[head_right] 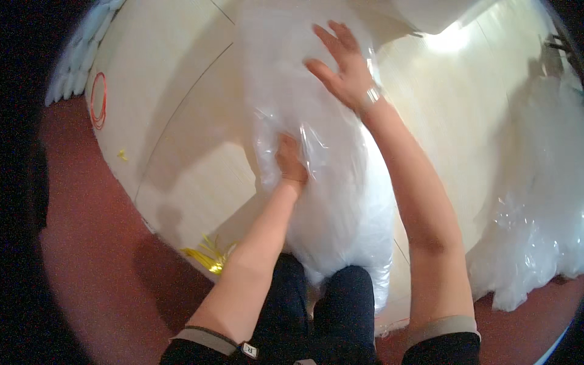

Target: The recorder folds a large plastic sheet into a bundle, ties it with a yellow ribbon, and then begins to unfold another large sheet.

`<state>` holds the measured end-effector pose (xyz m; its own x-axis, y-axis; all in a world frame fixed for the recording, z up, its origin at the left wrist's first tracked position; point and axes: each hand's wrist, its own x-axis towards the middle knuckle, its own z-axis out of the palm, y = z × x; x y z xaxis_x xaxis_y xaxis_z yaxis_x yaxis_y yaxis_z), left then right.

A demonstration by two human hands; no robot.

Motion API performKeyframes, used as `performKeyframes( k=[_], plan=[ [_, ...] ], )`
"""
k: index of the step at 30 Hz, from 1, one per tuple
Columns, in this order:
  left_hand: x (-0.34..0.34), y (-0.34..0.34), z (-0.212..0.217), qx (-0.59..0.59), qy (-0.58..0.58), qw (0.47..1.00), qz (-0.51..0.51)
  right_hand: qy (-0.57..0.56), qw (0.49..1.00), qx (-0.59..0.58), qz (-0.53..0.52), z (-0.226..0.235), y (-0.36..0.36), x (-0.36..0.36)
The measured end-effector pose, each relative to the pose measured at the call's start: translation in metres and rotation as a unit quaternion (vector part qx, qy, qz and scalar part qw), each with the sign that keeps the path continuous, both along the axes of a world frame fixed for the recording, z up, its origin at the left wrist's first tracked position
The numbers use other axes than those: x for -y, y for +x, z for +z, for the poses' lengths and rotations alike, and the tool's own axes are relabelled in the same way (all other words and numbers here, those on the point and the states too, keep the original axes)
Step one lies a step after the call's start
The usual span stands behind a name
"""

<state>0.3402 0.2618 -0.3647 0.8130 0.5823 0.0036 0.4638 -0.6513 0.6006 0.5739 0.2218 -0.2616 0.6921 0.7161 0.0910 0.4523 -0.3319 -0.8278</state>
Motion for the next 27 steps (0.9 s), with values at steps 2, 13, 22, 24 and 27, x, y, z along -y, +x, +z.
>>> performKeyframes(
  k=[2, 13, 22, 24, 27],
  plan=[
    [-0.006, 0.004, 0.000, 0.015, 0.003, 1.000, 0.002, -0.015, 0.993, 0.116, -0.019, 0.007, -0.033, 0.074],
    [-0.008, 0.019, -0.001, -0.053, -0.129, 0.990, -0.029, -0.261, 0.958, 0.037, -0.113, -0.005, -0.288, 0.112],
    [-0.065, -0.005, 0.096, -0.036, 0.005, 0.981, -0.192, -0.326, 0.937, 0.053, -0.117, -0.034, -0.302, 0.119],
    [-0.065, -0.015, 0.095, 0.053, 0.064, 0.991, -0.108, -0.340, 0.932, 0.051, -0.115, -0.033, -0.303, 0.119],
    [-0.057, -0.024, 0.072, 0.072, -0.451, 0.878, 0.147, -0.323, 0.939, 0.056, -0.105, -0.026, -0.298, 0.110]
  ],
)
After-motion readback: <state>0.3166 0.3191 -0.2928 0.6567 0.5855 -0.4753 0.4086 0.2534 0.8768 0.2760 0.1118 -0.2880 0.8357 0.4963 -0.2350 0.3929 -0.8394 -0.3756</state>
